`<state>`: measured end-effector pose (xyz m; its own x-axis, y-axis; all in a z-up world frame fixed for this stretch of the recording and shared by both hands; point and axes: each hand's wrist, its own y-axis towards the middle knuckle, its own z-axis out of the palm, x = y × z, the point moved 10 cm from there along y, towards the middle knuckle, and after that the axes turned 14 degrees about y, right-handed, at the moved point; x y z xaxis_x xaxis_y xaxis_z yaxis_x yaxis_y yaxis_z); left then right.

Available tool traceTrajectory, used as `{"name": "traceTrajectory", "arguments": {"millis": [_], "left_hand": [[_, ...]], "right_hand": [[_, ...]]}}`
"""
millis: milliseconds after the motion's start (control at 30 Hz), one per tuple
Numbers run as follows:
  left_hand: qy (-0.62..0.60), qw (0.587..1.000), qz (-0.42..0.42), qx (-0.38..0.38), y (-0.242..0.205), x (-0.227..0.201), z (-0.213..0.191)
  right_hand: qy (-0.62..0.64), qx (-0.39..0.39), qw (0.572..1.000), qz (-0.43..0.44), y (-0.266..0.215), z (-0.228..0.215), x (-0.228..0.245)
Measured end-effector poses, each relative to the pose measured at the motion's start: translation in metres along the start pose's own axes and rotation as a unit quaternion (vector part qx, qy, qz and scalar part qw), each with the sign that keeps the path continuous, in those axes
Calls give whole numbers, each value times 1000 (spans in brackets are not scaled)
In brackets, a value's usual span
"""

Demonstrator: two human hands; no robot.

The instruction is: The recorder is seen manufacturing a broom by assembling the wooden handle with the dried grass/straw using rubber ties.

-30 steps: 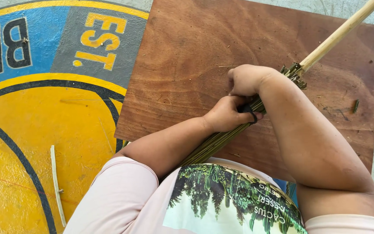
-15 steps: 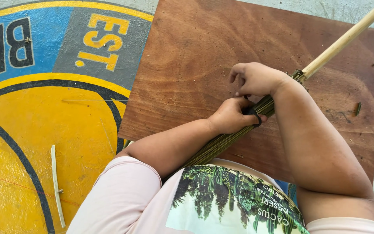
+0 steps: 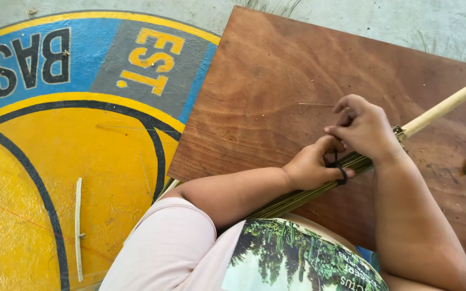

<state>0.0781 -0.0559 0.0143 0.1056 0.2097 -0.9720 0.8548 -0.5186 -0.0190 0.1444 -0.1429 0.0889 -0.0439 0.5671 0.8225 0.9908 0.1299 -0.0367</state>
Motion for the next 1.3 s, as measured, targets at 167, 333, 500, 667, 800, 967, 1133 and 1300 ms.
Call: {"name": "traceTrajectory", "arguments": {"millis": [167, 333, 500, 667, 800, 967, 1133, 1300], "left_hand": [[6, 999, 43, -29, -2, 4, 4], [52, 998, 19, -41, -4, 1, -1], [-78, 996, 10, -49, 3, 22, 7], [-90, 988, 124, -36, 4, 23, 15], [-93, 988, 118, -28, 4, 17, 17], [48, 982, 169, -63, -4, -16, 3], [145, 970, 166, -104, -8, -25, -6], [176, 963, 170, -110, -5, -30, -10]], "right_hand": [[95, -66, 993, -27, -21, -13, -14], [112, -78, 986, -97, -43, -18, -6], [394, -33, 914, -93, -52, -23, -49], [440, 75, 888, -110, -56, -22, -57], [424, 122, 887, -135, -56, -21, -50], [380, 144, 909, -92, -62, -10, -43], [315, 109, 934, -130, -60, -17, -11], [510, 82, 829, -214, -56, -39, -29]]}}
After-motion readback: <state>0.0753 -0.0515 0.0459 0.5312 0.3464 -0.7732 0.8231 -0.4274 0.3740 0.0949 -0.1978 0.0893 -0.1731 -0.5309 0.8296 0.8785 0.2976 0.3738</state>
